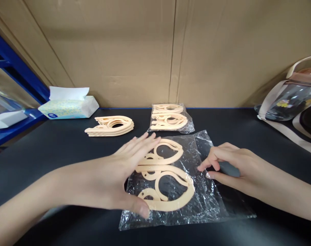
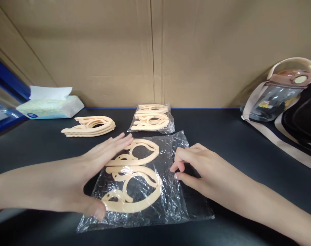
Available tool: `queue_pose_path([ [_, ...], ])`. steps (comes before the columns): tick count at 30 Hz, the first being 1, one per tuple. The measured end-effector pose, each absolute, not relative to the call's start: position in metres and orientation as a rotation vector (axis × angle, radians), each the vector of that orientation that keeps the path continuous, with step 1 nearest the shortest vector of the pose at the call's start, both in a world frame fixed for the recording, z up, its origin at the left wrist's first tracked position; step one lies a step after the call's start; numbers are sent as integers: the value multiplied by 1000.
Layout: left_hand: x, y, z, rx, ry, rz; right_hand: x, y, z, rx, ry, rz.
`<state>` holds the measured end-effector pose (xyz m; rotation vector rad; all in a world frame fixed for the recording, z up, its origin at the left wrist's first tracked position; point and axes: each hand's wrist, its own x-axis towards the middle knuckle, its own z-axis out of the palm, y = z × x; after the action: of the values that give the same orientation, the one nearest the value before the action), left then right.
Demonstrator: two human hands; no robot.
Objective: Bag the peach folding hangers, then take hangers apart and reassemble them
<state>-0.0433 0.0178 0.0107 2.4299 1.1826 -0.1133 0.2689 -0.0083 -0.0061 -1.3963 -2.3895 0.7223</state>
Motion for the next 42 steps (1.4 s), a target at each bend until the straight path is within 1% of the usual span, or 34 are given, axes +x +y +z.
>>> queue_pose_path([
  [3, -55, 32, 22, 2488, 1307, 23, 270, -7, -8, -1427, -2397, 698],
  [6, -73, 51, 31, 2543, 1422, 16, 272, -7, -9, -1471, -2396, 602],
  [8, -89, 64, 32, 2558, 1539, -13, 272, -7, -9, -1471, -2378, 596],
  [13, -124, 94, 25, 2545, 1629, -108, 265, -10, -2, -1476, -2291, 906],
  [19, -125, 99, 24, 2504, 1674, -102, 263, -13, 0, -1373, -2123, 1320],
  [26, -130, 106, 23, 2456, 1740, -65, 263, -10, -4, -1276, -2047, 1539],
  [34, -137, 108, 22, 2573, 1651, -11, 262, -11, -4, -1212, -2039, 1598],
  [42, -129, 105, 27, 2577, 1713, -49, 264, -13, 1, -1207, -2127, 1574],
])
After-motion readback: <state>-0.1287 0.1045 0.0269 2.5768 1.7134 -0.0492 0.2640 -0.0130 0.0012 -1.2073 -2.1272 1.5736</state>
